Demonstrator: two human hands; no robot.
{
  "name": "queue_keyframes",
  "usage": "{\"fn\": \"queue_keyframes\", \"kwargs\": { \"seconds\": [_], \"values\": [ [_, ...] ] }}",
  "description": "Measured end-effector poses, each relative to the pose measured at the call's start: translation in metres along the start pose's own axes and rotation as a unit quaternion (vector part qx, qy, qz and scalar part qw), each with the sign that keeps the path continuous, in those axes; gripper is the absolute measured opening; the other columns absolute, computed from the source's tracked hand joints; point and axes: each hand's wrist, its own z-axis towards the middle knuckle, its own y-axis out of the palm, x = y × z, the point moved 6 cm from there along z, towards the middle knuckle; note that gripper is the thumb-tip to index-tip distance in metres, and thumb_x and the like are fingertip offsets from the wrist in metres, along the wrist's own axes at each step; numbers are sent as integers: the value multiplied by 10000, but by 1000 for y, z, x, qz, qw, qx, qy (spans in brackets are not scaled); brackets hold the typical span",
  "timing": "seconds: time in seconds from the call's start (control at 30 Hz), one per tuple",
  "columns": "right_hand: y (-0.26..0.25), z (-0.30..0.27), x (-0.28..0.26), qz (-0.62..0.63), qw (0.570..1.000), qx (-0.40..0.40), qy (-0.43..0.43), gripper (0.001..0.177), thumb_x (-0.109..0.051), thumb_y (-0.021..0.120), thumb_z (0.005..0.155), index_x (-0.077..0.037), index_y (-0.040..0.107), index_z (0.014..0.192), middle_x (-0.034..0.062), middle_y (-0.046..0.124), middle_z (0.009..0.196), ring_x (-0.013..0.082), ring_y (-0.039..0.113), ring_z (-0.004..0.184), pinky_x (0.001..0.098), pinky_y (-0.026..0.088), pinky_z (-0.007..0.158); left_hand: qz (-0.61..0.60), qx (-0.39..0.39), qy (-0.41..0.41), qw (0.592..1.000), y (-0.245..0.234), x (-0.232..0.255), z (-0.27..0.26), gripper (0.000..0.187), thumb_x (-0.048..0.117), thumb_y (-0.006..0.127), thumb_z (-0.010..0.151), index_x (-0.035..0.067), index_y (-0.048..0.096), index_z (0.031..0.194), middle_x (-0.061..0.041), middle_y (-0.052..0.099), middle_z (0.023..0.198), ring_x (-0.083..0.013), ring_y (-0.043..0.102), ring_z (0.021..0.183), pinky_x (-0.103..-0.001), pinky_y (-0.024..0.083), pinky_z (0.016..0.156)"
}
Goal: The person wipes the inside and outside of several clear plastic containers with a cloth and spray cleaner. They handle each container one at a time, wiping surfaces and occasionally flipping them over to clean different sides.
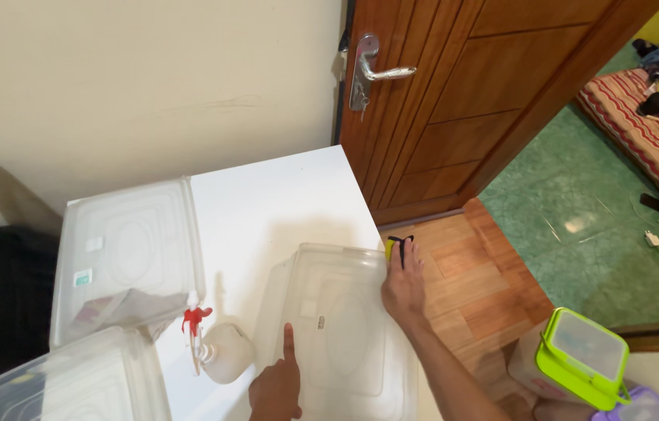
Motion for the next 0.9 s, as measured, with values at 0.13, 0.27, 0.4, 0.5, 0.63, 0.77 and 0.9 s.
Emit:
{"fn": "queue_keyframes", "kwargs": {
  "seconds": [0.13, 0.27, 0.4, 0.5, 0.63, 0.77, 0.9],
  "values": [
    [16, -53, -33, -216, 949, -148, -174, 668, -72, 438, 952, 42, 269, 1588, 250, 212, 1659, 389, 191, 1523, 510, 164, 1230, -10, -2, 2, 1000, 0, 0, -4, 1566, 100, 941, 712, 165, -366, 1574, -117, 728, 1180, -305, 715, 1015, -400, 573, 827],
    [-16, -64, -20, -41, 986, -117, -114, 574, -174, 454, 1003, -15, 322, 1538, 228, 223, 1636, 386, 167, 1521, 551, 133, 1206, -14, 6, -4, 1000, -6, 1, -7, 1547, 102, 921, 714, 168, -351, 1592, -110, 765, 1104, -291, 741, 970, -399, 588, 803],
    [-29, -22, -8, -4, 998, -47, -38, 561, -172, 448, 1022, 21, 327, 1535, 246, 227, 1645, 387, 178, 1528, 543, 146, 1223, -12, 13, -1, 1000, -9, 5, -14, 1558, 112, 941, 705, 189, -337, 1592, -119, 750, 1081, -296, 738, 963, -411, 585, 798],
    [-8, -50, -44, -199, 948, -198, -149, 557, -161, 434, 1033, 65, 306, 1526, 249, 205, 1660, 424, 153, 1537, 576, 150, 1207, -7, 27, 11, 1000, -12, 4, -29, 1557, 148, 964, 696, 209, -310, 1590, -132, 737, 1070, -308, 724, 972, -414, 585, 808],
    [-26, -120, -84, 76, 942, -229, -233, 535, -145, 452, 1016, -15, 365, 1528, 183, 285, 1666, 343, 203, 1550, 540, 148, 1238, -17, 34, 18, 999, -23, 1, -44, 1527, 136, 939, 719, 247, -303, 1601, -141, 738, 1059, -312, 729, 962, -425, 600, 817],
    [-25, -87, -88, -29, 970, -139, -199, 603, -116, 469, 973, 8, 353, 1552, 219, 274, 1628, 382, 184, 1523, 549, 133, 1215, -62, 63, 33, 996, -21, -8, -54, 1406, 135, 895, 761, 282, -199, 1631, -164, 727, 1034, -322, 734, 949, -430, 593, 827],
    [-3, -114, -138, 53, 958, -141, -244, 546, -132, 466, 1006, -7, 383, 1531, 206, 279, 1648, 375, 196, 1544, 531, 114, 1249, -132, 146, 32, 980, 2, -25, -56, 1196, 153, 869, 780, 245, 57, 1653, -170, 718, 977, -322, 742, 922, -428, 591, 803]
  ]
}}
